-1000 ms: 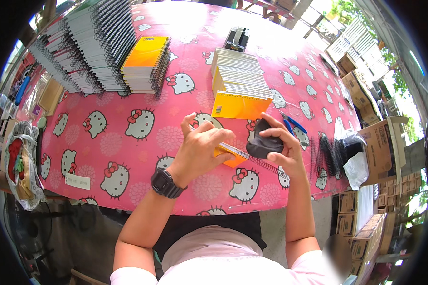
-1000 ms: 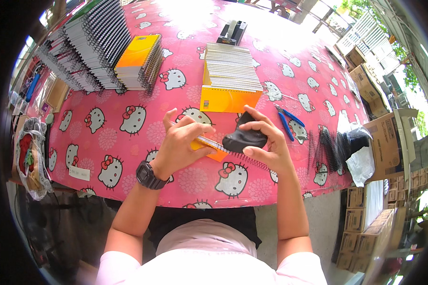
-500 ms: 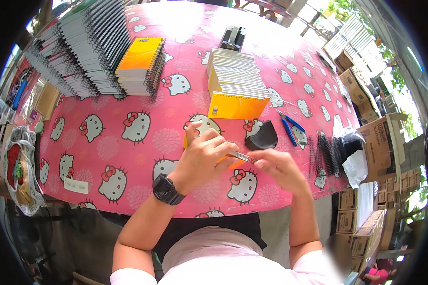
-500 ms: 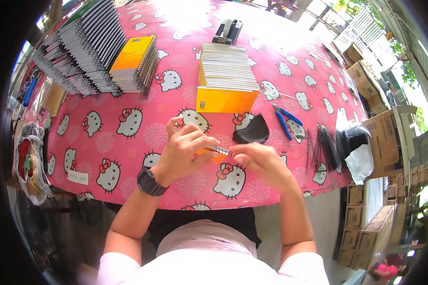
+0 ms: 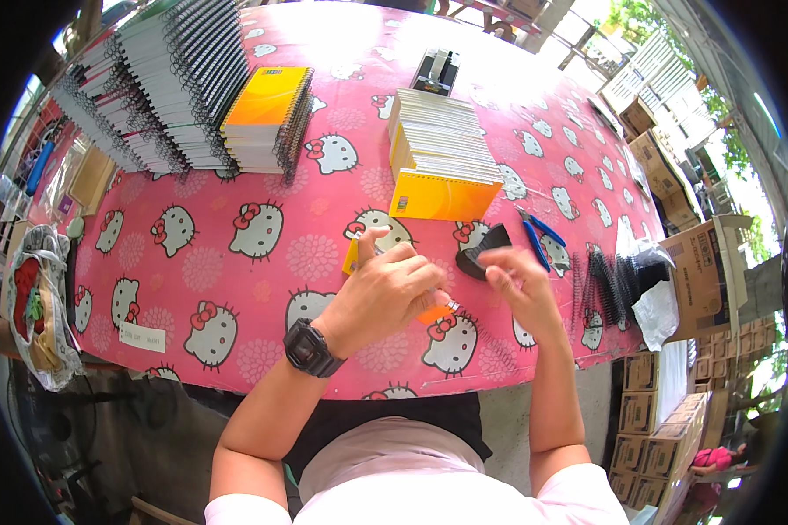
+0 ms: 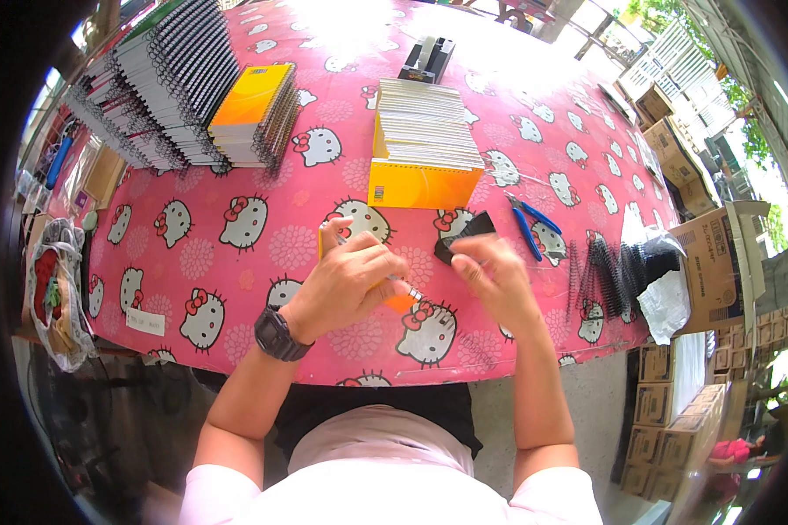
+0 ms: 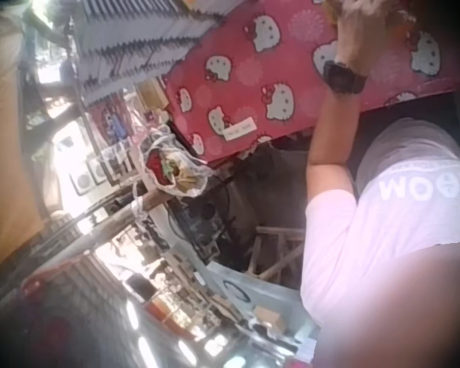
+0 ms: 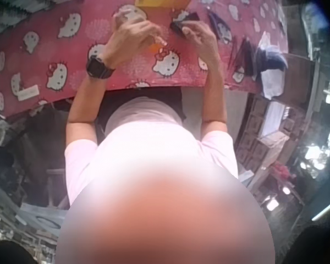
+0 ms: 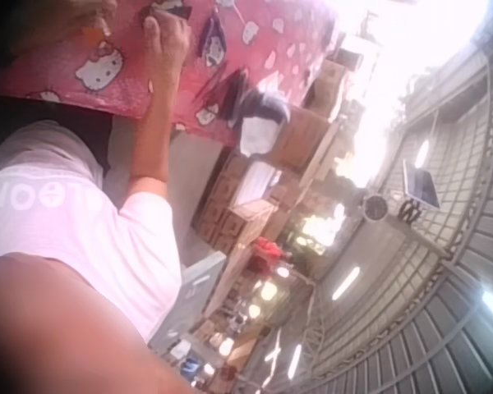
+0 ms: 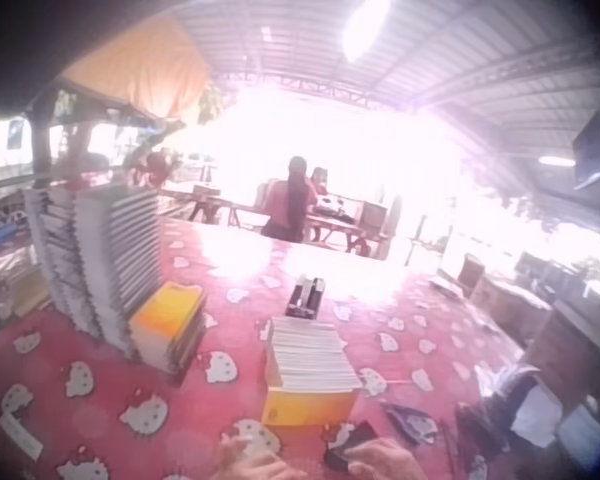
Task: The person assembles spiral-bound notebooks by inserting a metal coil into the punched holes of yellow paper stacks. They repeatedly pick up a coil, thread it through the holes, and place the finished notebook onto a growing stack on the table.
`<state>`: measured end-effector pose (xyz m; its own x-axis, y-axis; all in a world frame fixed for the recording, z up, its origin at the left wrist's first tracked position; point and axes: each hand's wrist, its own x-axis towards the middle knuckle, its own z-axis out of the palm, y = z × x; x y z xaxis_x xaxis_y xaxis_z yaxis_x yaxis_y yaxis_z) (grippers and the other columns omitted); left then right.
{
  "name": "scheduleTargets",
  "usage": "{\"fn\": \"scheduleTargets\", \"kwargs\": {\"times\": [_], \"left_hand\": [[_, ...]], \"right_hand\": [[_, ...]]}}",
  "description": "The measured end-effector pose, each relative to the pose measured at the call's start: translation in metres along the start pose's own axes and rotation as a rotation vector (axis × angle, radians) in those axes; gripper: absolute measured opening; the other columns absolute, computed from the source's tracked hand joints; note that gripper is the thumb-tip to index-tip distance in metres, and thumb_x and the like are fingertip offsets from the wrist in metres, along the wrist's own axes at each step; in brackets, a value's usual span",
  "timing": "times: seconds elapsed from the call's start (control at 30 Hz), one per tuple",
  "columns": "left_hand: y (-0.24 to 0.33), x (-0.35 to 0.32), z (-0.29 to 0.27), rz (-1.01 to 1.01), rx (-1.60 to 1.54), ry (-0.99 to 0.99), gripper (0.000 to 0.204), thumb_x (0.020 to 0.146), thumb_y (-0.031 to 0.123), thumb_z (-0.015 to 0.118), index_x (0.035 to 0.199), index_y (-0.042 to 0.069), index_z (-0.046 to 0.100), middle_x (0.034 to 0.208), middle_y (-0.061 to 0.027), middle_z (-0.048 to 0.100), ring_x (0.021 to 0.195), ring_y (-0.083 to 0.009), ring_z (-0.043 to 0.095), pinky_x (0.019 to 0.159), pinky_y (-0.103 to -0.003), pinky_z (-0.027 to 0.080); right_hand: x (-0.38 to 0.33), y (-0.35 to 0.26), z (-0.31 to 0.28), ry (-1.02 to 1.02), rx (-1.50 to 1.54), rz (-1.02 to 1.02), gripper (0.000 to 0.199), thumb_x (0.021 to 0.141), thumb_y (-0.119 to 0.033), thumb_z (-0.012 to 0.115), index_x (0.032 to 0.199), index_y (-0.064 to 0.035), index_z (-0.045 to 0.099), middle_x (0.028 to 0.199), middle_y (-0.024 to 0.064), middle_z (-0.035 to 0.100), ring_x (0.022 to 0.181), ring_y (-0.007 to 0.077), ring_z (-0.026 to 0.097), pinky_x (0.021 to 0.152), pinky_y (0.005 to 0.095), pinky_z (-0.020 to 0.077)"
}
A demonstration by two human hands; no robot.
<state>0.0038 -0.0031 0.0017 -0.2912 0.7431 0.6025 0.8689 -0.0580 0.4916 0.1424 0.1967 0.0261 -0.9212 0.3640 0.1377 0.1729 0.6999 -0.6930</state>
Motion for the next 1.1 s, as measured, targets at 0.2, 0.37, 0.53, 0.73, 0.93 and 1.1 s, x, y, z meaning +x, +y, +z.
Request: {"fn": "scheduleTargets", "kwargs": {"times": [0.2, 0.37, 0.53, 0.73, 0.93, 1.1], "left_hand": [[-0.008, -0.002, 0.001, 0.05, 0.061, -0.06, 0.022, 0.076, 0.034, 0.072, 0.088, 0.018, 0.064, 0.082, 0.0043, 0.064, 0.091, -0.0153, 0.058, 0.104, -0.048, 0.018], [-0.014, 0.002, -0.015, -0.001, 0.03, 0.046, 0.024, 0.067, 0.032, 0.079, 0.079, 0.017, 0.065, 0.079, 0.0039, 0.062, 0.091, -0.0157, 0.058, 0.105, -0.051, 0.017], [-0.021, -0.003, -0.018, -0.045, 0.018, -0.065, 0.023, 0.063, 0.025, 0.08, 0.077, 0.016, 0.064, 0.076, 0.0035, 0.061, 0.091, -0.0165, 0.058, 0.103, -0.052, 0.021], [-0.021, 0.001, -0.014, -0.017, -0.047, -0.002, 0.03, 0.063, 0.02, 0.082, 0.086, 0.016, 0.063, 0.072, 0.0041, 0.059, 0.085, -0.0151, 0.059, 0.104, -0.046, 0.023], [-0.018, -0.004, -0.015, -0.122, -0.075, -0.023, 0.055, 0.06, 0.018, 0.083, 0.109, 0.018, 0.057, 0.077, 0.0045, 0.062, 0.085, -0.0147, 0.06, 0.104, -0.045, 0.022], [-0.019, -0.001, -0.016, -0.113, -0.096, -0.002, 0.069, 0.058, 0.015, 0.084, 0.119, 0.017, 0.051, 0.086, 0.002, 0.062, 0.09, -0.0178, 0.06, 0.105, -0.046, 0.02]], "right_hand": [[0.015, 0.042, 0.004, 0.023, -0.352, -0.063, 0.07, 0.063, -0.042, 0.083, 0.118, -0.0067, 0.058, 0.142, 0.0237, 0.036, 0.126, 0.0403, 0.039, 0.102, 0.0476, 0.036], [0.018, 0.04, 0.001, -0.052, 0.135, 0.033, 0.056, 0.071, -0.045, 0.075, 0.108, -0.0041, 0.066, 0.134, 0.0201, 0.047, 0.115, 0.0316, 0.052, 0.097, 0.042, 0.0402], [0.009, -0.005, 0.013, -0.469, 0.799, -0.167, 0.058, 0.078, -0.055, 0.063, 0.101, -0.0021, 0.068, 0.119, 0.0175, 0.058, 0.107, 0.0242, 0.056, 0.096, 0.0376, 0.0396], [0.011, -0.008, 0.01, -0.309, 0.639, -0.129, 0.049, 0.079, -0.047, 0.065, 0.099, -0.0036, 0.069, 0.116, 0.0156, 0.06, 0.108, 0.0244, 0.055, 0.094, 0.0359, 0.0399], [0.019, -0.014, 0.009, -0.236, 0.658, -0.133, 0.055, 0.078, -0.052, 0.063, 0.095, -0.0005, 0.069, 0.118, 0.016, 0.061, 0.108, 0.0237, 0.055, 0.094, 0.0378, 0.0406], [0.025, -0.023, 0.016, -0.236, 0.266, -0.069, 0.05, 0.078, -0.049, 0.066, 0.097, -0.0031, 0.069, 0.122, 0.017, 0.057, 0.111, 0.0252, 0.053, 0.095, 0.0381, 0.0403]]}}
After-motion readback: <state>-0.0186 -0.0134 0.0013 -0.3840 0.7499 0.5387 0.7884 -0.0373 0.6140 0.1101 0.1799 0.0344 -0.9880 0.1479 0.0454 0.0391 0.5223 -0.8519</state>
